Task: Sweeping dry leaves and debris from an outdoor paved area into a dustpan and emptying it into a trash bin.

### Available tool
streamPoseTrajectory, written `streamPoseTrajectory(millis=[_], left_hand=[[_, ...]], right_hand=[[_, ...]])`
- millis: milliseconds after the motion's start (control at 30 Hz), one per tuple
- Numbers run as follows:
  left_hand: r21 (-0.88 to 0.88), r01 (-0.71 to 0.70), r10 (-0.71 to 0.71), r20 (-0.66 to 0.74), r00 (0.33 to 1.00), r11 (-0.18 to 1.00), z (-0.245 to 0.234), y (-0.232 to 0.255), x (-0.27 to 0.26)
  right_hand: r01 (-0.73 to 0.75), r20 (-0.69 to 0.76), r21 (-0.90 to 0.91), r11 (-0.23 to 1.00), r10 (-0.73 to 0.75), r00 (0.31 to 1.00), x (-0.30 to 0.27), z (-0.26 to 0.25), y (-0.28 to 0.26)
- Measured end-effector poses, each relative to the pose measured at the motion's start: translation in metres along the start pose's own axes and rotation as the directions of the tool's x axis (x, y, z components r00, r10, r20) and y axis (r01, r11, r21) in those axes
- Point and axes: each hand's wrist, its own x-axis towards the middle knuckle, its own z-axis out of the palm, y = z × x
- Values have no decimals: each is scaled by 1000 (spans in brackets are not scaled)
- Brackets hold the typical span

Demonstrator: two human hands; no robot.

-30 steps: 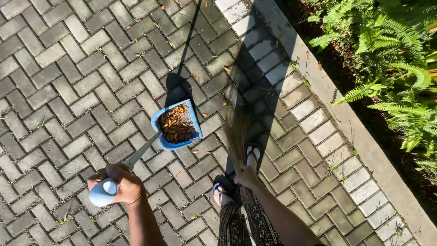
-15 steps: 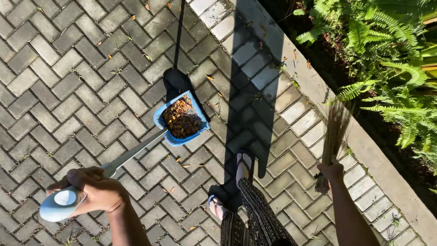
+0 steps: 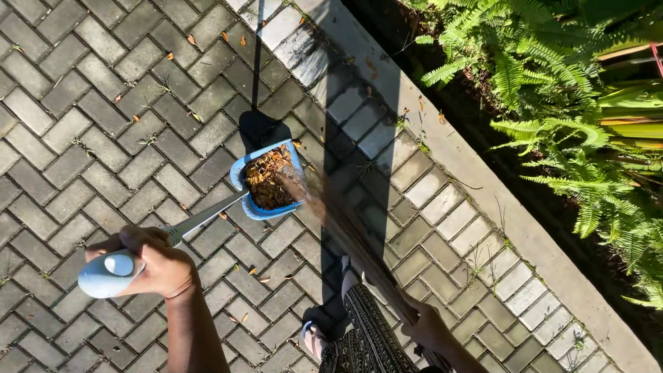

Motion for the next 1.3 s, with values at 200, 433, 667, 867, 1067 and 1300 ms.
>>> streamPoseTrajectory(millis=[200, 433, 667, 867, 1067, 1300], left_hand=[[96, 2, 3, -60, 998, 995, 28, 1, 8], [87, 38, -34, -56, 998, 995, 85, 21, -8], [309, -87, 103, -36, 994, 947, 92, 24, 4], [320, -57, 71, -33, 997, 946, 84, 26, 4], [412, -43, 68, -45, 997, 910, 79, 23, -14], [348, -87, 82, 30, 996, 933, 58, 12, 7]], right_hand=[[-125, -599, -109, 986, 35, 800, 119, -178, 24], [-60, -597, -102, 993, -13, 802, 261, -197, -10], [9, 83, 7, 1000, -9, 997, 88, -65, -131], [-36, -329, -215, 976, -38, 944, 134, -135, -106], [-100, -472, -135, 986, 25, 881, 270, -171, -86], [35, -15, -343, 939, -42, 999, 131, -36, -148]])
